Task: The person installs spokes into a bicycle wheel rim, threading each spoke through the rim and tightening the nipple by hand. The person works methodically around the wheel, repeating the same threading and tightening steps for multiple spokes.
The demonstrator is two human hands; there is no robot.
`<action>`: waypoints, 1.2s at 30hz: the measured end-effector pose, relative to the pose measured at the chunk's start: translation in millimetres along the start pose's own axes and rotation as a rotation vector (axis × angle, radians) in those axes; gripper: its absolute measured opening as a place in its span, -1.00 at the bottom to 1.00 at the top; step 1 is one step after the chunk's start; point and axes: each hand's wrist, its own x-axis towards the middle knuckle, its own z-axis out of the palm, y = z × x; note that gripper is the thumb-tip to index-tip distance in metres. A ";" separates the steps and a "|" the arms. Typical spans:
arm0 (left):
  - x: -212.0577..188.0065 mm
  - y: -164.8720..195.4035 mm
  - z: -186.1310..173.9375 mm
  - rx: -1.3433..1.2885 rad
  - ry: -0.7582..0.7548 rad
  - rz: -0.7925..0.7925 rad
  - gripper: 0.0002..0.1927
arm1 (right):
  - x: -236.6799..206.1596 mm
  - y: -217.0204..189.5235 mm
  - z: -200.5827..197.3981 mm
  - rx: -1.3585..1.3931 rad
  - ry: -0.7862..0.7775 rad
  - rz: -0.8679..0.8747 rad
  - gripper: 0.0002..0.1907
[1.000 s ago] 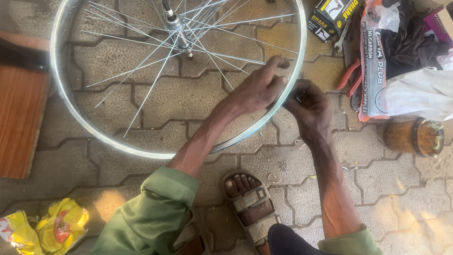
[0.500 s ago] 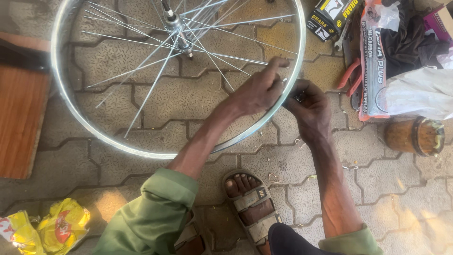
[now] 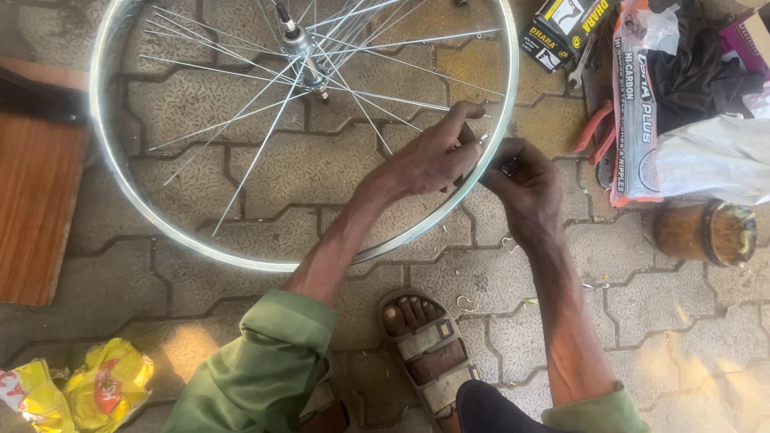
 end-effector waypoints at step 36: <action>-1.5 34.9 17.3 -0.920 0.536 -0.321 -0.82 | -5.0 1.9 -11.7 0.374 0.345 0.217 -0.80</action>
